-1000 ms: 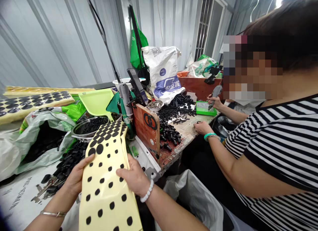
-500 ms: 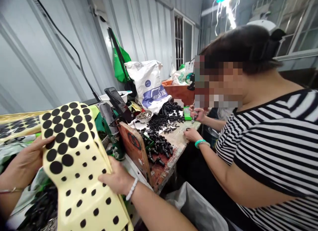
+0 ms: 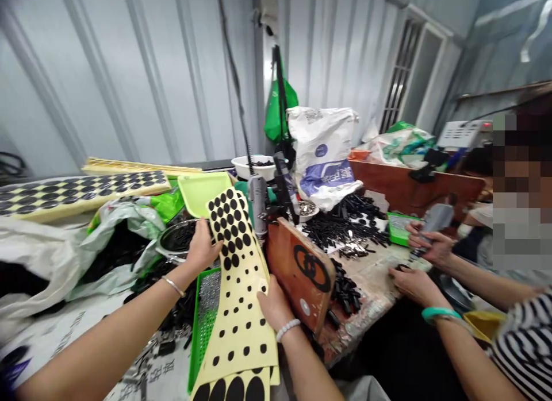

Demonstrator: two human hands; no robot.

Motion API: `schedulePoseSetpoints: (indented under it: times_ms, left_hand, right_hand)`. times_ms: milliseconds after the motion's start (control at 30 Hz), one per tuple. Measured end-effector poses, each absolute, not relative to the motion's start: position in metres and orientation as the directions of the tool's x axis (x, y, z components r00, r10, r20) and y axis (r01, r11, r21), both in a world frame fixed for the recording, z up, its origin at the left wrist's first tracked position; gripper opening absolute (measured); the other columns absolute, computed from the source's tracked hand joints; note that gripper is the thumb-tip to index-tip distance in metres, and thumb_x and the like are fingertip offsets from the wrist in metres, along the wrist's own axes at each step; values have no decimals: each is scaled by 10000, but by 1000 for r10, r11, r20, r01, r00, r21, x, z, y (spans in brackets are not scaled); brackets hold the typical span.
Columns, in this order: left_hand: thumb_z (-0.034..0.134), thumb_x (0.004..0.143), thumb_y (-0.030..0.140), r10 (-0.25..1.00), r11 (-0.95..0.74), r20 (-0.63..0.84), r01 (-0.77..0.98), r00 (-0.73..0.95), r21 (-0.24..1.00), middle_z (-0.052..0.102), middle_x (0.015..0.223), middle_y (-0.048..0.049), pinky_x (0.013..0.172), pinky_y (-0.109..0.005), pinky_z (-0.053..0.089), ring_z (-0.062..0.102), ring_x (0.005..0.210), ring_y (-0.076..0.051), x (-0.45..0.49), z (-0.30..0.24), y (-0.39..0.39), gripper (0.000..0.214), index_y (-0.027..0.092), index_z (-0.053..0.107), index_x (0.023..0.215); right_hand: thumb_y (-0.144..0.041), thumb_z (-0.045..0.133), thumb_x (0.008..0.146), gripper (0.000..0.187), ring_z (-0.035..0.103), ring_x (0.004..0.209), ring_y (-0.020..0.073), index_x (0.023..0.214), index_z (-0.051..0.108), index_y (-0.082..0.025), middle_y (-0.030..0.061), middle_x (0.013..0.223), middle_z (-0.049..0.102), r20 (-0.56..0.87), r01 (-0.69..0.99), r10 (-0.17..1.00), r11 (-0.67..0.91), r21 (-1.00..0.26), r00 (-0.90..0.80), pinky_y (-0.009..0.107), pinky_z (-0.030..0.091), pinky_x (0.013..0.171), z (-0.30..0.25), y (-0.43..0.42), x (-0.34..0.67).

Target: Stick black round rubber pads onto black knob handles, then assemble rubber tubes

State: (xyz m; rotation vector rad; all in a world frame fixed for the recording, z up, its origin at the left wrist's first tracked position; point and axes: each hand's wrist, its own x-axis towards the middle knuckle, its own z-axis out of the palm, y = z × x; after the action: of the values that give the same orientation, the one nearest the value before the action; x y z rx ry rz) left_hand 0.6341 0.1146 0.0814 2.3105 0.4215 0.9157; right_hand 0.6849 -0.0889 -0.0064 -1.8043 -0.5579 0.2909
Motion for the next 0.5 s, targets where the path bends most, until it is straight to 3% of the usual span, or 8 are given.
schedulePoseSetpoints:
  times_ms: [100,233,300,367,500]
  left_hand:
    - [620,696,198,380,-859,513,87,770,505,178,1473,-191,1082,-488,134,146,1351,-338,622,73,100,723,137,316,1350]
    - [614,711,247,290,-920,452,116,843,374,268,1436,-202,1064,-508,162,204,1328,-349,592,60,85,631,137,410,1298]
    - [596,729,263,275,-934,421,137,864,330,269,1434,-208,1061,-507,177,207,1328,-346,569,54,81,612,131,413,1298]
    - [585,741,281,271,-940,386,158,882,301,283,1426,-213,1059,-498,203,227,1322,-343,543,48,79,601,125,419,1297]
    - [556,774,337,298,-934,314,208,901,291,328,1410,-197,1046,-494,263,287,1301,-330,485,34,74,561,140,440,1287]
  right_hand:
    - [-120,491,714,267,629,865,241,979,524,-126,126,947,661,73,274,532,-310,-910,843,358,481,779,-4,-90,687]
    - [-259,477,769,379,597,950,298,1102,488,-78,196,1033,621,103,363,540,-401,-841,836,433,446,837,6,-97,673]
    - [-347,451,802,535,476,1130,354,1229,399,-29,263,1214,497,160,418,520,-428,-801,839,495,357,932,11,-107,654]
    - [-397,415,827,623,323,1247,381,1306,323,-8,274,1343,355,250,504,510,-451,-737,823,526,254,1001,11,-117,630]
    - [-426,399,858,540,395,1202,354,1296,419,-111,197,1323,439,504,849,686,-384,-362,525,512,345,941,3,-121,584]
